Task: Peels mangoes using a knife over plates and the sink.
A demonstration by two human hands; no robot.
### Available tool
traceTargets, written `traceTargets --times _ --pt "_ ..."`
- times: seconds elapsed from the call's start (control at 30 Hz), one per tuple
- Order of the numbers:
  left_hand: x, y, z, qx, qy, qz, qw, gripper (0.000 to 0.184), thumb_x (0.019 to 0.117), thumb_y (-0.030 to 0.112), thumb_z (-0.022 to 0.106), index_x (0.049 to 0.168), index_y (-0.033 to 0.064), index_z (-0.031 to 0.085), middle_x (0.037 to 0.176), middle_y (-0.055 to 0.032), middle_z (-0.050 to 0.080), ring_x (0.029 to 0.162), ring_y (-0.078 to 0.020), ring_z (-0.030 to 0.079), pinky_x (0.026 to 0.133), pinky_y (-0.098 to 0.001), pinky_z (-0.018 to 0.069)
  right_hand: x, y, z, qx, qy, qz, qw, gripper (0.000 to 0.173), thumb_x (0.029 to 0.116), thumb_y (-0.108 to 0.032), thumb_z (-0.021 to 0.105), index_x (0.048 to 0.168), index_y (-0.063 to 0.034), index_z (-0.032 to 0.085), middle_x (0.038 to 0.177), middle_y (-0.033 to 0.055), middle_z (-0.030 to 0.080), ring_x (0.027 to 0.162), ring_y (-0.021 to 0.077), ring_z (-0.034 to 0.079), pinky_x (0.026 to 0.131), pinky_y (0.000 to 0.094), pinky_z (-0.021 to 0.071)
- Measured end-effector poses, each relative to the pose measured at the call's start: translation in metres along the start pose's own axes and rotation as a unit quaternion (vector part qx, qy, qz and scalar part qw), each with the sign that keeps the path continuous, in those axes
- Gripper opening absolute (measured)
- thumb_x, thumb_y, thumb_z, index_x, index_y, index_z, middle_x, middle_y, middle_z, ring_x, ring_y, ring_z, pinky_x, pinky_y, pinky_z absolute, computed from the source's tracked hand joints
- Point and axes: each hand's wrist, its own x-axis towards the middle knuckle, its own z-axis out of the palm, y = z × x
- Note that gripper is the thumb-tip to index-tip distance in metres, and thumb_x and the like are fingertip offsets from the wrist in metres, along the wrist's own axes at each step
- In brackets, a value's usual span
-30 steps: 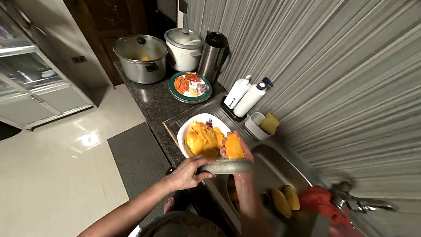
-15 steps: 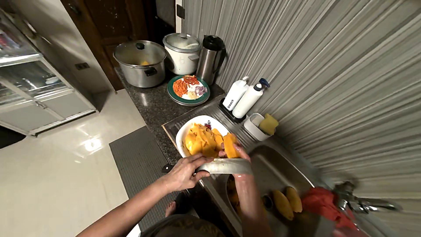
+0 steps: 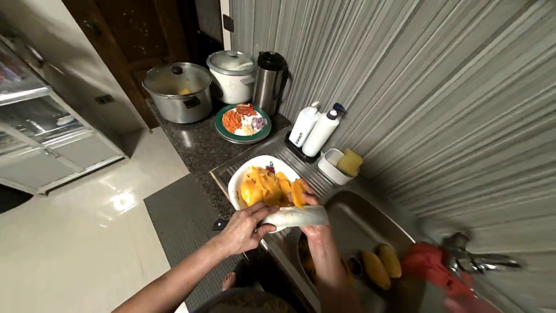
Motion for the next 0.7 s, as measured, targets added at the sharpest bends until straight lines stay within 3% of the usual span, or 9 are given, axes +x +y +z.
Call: traceTargets --times 0.13,0.3,0.57,0.63,0.7 --pt "0.012 0.002 0.002 -0.021 -0.011 0.004 1.000 0.046 0.1016 0.041 0.061 0.141 0.0173 0.062 0.125 -0.0071 0.068 0.107 -0.0164 0.068 0.093 -0.0391 0.0578 -0.002 0.012 0.001 0.060 -0.013 0.003 0.998 0.049 0.0903 -0.002 0.054 0.139 -0.0033 0.049 0.111 0.0134 0.068 0.092 0.0219 0.070 0.081 0.0381 0.0609" --pt "0.006 -0.009 0.000 -0.028 -0.014 -0.007 0.999 0.046 0.1017 0.041 0.061 0.141 0.0167 0.062 0.125 -0.0078 0.068 0.110 -0.0169 0.068 0.095 -0.0393 0.0569 -0.002 0.003 -0.005 0.046 0.011 -0.003 0.999 0.045 0.0922 -0.004 0.046 0.136 -0.0111 0.049 0.106 0.0077 0.068 0.090 0.0173 0.070 0.079 0.0333 0.0605" --pt "0.011 -0.006 -0.001 -0.021 -0.011 0.001 1.000 0.047 0.1027 0.041 0.059 0.142 0.0151 0.061 0.127 -0.0095 0.067 0.110 -0.0180 0.068 0.095 -0.0394 0.0569 0.003 0.018 0.003 0.029 0.041 -0.028 0.998 0.043 0.0948 0.003 0.041 0.135 -0.0084 0.053 0.116 0.0079 0.067 0.099 0.0171 0.068 0.085 0.0348 0.0596" --pt "0.010 -0.003 -0.004 -0.028 -0.007 -0.006 1.000 0.047 0.1029 0.041 0.059 0.142 0.0137 0.060 0.126 -0.0102 0.067 0.110 -0.0187 0.068 0.095 -0.0395 0.0567 0.003 0.015 0.003 -0.015 0.034 -0.048 0.998 0.042 0.0968 -0.001 0.043 0.138 -0.0082 0.050 0.120 0.0060 0.065 0.106 0.0146 0.065 0.089 0.0333 0.0576" --pt "0.007 -0.003 -0.008 -0.029 -0.007 -0.033 0.999 0.048 0.1035 0.042 0.057 0.141 0.0129 0.061 0.126 -0.0102 0.067 0.111 -0.0193 0.067 0.097 -0.0397 0.0556 0.003 0.011 0.001 -0.026 0.019 -0.061 0.998 0.040 0.1000 -0.021 0.056 0.138 -0.0095 0.052 0.122 0.0053 0.066 0.110 0.0137 0.066 0.092 0.0326 0.0577"
